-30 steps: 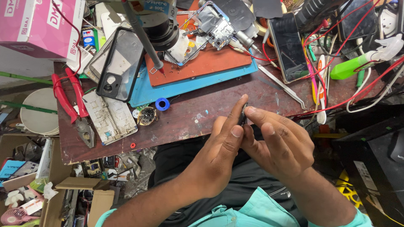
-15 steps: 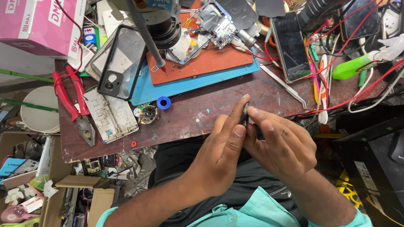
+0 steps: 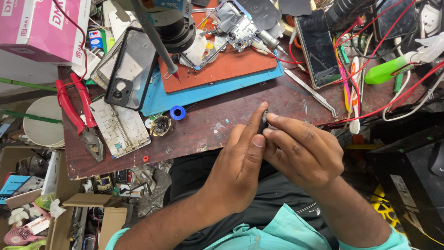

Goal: The person uses a hot air gun to heat and remove components from a disassembled smartphone on a cluttered workbench. They then use a black plastic card to pry and separate the phone's back cover from the chassis, exposing internal components.

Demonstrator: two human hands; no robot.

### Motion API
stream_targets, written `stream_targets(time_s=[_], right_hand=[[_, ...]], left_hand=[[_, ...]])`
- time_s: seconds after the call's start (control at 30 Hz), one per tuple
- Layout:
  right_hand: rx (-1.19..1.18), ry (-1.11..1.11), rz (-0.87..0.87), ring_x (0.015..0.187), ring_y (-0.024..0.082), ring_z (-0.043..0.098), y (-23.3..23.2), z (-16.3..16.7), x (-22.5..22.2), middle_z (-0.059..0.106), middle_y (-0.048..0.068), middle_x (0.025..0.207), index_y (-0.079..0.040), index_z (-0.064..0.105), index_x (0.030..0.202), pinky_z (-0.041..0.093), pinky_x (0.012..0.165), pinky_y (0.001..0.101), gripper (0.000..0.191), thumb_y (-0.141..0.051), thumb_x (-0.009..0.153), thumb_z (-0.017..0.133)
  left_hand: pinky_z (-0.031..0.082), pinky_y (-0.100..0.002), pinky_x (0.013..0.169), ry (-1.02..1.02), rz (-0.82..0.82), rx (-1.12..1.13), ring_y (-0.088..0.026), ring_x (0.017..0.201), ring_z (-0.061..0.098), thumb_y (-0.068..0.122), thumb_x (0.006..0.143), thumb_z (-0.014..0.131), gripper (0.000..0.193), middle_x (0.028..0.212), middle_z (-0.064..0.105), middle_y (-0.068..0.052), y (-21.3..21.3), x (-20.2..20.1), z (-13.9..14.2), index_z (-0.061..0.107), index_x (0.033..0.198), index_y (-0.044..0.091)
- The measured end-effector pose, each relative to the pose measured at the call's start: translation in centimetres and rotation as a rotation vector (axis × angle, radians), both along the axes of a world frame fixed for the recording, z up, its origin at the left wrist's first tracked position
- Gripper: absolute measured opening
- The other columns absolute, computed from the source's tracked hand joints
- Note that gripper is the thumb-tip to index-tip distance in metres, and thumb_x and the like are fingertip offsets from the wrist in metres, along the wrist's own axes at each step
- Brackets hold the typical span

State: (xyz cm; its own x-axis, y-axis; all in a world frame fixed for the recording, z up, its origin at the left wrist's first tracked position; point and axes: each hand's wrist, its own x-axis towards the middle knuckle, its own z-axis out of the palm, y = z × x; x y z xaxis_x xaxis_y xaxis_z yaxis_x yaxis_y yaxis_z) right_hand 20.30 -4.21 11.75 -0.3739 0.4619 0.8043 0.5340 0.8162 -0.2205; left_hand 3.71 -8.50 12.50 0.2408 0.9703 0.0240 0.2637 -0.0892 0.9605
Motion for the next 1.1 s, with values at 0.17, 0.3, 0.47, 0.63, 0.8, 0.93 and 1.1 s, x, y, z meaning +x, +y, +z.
stream_targets(time_s=[0.17, 0.3, 0.47, 0.63, 0.8, 0.93, 1.1], right_hand=[[0.088, -0.046, -0.003, 0.084, 0.028, 0.075, 0.8, 0.3, 0.0, 0.073, 0.016, 0.103, 0.000, 0.069, 0.092, 0.063, 0.071, 0.0356, 0.016, -0.007, 0.088, 0.083], [0.004, 0.038, 0.057, 0.077, 0.027, 0.075, 1.5, 0.5, 0.2, 0.073, 0.014, 0.096, -0.002, 0.068, 0.088, 0.062, 0.066, 0.0363, 0.015, -0.005, 0.080, 0.080], [-0.142, 0.136, 0.045, 0.082, 0.017, 0.075, 1.9, 0.2, 1.9, 0.076, 0.011, 0.106, -0.003, 0.071, 0.099, 0.058, 0.065, 0.0271, 0.017, -0.003, 0.089, 0.085], [-0.501, 0.569, -0.077, 0.079, 0.008, 0.067, 1.8, -1.1, 3.8, 0.076, 0.014, 0.110, -0.001, 0.068, 0.108, 0.048, 0.063, 0.0190, 0.020, 0.003, 0.093, 0.080], [-0.912, 0.868, 0.162, 0.098, 0.013, 0.071, 6.0, -4.3, 4.3, 0.074, 0.017, 0.113, 0.003, 0.066, 0.128, 0.058, 0.088, 0.0225, 0.028, 0.006, 0.101, 0.071], [-1.275, 0.779, 0.194, 0.087, 0.016, 0.074, 7.9, -8.2, 2.0, 0.074, 0.012, 0.108, 0.002, 0.067, 0.122, 0.061, 0.079, 0.0277, 0.033, -0.002, 0.090, 0.071], [-0.881, 0.154, -0.191, 0.082, 0.016, 0.073, 7.6, -9.1, 1.3, 0.078, 0.012, 0.098, -0.002, 0.078, 0.111, 0.058, 0.074, 0.0302, 0.023, -0.010, 0.090, 0.081]], left_hand=[[0.047, -0.037, 0.101, -0.004, -0.015, 0.022, -0.028, 0.106, 0.062, 0.039, 0.115, 0.024, 0.061, 0.116, 0.058, -0.018, 0.3, -0.3, 0.1, 0.029, 0.164, 0.003], [0.054, -0.033, 0.081, -0.117, -0.028, -0.184, -0.020, 0.087, 0.059, 0.047, 0.108, 0.025, 0.069, 0.108, 0.057, -0.012, 0.6, -0.5, -0.2, 0.030, 0.164, 0.008], [0.056, -0.038, 0.082, -0.541, -0.048, -0.470, -0.019, 0.090, 0.060, 0.056, 0.104, 0.029, 0.074, 0.112, 0.057, -0.012, 1.5, -1.1, -1.8, 0.029, 0.167, 0.017], [0.058, -0.046, 0.096, -1.080, -0.248, -0.553, -0.029, 0.103, 0.068, 0.059, 0.110, 0.030, 0.076, 0.123, 0.061, -0.021, 1.9, -2.1, -3.1, 0.024, 0.165, 0.006], [0.055, -0.047, 0.099, -1.258, -0.447, -0.529, -0.032, 0.106, 0.067, 0.060, 0.109, 0.031, 0.081, 0.129, 0.059, -0.022, 1.7, -2.0, -3.3, 0.013, 0.176, 0.017], [0.055, -0.049, 0.099, -1.214, -0.434, -0.562, -0.034, 0.108, 0.067, 0.065, 0.108, 0.027, 0.083, 0.131, 0.059, -0.023, 1.6, -1.9, -4.0, 0.032, 0.162, 0.002], [0.055, -0.045, 0.101, -1.217, -0.493, -0.548, -0.032, 0.110, 0.068, 0.069, 0.113, 0.026, 0.087, 0.126, 0.061, -0.025, 1.3, -2.0, -5.4, 0.047, 0.145, -0.009]])
